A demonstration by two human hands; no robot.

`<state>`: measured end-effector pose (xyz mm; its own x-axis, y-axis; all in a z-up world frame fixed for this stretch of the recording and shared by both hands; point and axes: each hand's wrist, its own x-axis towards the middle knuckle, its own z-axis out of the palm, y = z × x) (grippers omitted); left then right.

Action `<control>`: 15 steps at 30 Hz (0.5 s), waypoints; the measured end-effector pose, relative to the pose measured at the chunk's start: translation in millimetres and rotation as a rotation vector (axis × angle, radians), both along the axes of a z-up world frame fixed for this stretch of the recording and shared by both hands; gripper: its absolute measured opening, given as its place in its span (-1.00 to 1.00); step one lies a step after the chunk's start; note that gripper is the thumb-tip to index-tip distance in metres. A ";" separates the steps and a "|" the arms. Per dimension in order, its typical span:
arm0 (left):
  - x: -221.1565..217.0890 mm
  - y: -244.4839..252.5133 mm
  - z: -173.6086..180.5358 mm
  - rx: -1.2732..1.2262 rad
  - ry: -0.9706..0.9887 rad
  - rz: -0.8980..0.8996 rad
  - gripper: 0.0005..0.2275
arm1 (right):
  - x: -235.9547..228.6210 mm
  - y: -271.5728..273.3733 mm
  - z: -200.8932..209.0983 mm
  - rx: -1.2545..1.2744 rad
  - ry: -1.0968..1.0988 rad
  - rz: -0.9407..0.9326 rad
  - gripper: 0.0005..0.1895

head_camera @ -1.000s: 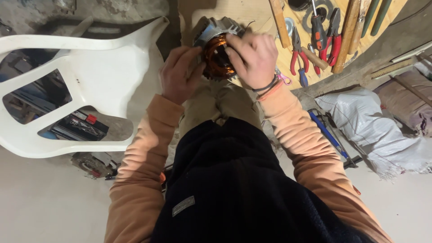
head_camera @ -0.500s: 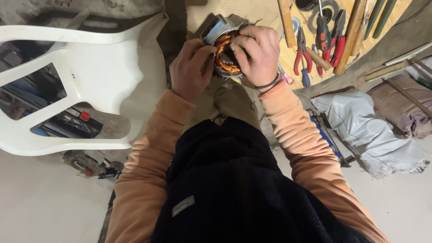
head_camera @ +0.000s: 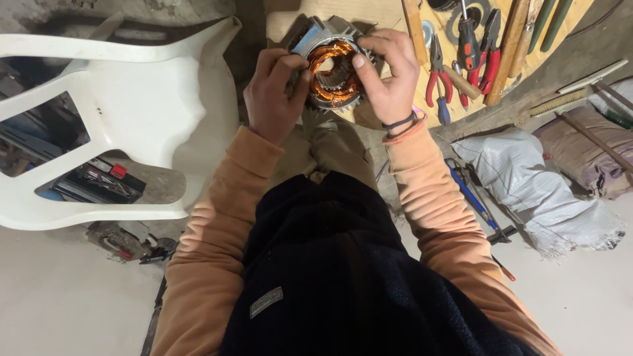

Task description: The person sits at a workbench with an alternator stator and pulls copper winding wires out of it by hand, working around the component and turning it as they extract material.

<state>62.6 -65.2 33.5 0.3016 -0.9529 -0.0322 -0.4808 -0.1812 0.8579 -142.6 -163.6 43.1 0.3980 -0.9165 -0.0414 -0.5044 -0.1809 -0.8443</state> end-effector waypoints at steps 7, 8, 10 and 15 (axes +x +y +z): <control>-1.9 -4.3 5.1 0.125 0.103 0.076 -0.86 | 8.1 -17.3 -10.2 0.077 -0.052 0.015 -0.85; -2.6 -4.4 3.9 0.075 0.053 0.063 -0.85 | 8.0 -19.4 -12.5 0.112 -0.056 0.011 -0.88; -1.6 -15.9 5.5 -0.028 0.004 0.022 -0.84 | 8.1 -21.2 -17.3 0.146 -0.056 -0.007 -0.89; -3.4 -39.9 -0.4 -0.184 -0.033 -0.065 -0.86 | 9.8 -17.5 -14.8 0.231 -0.076 -0.063 -0.88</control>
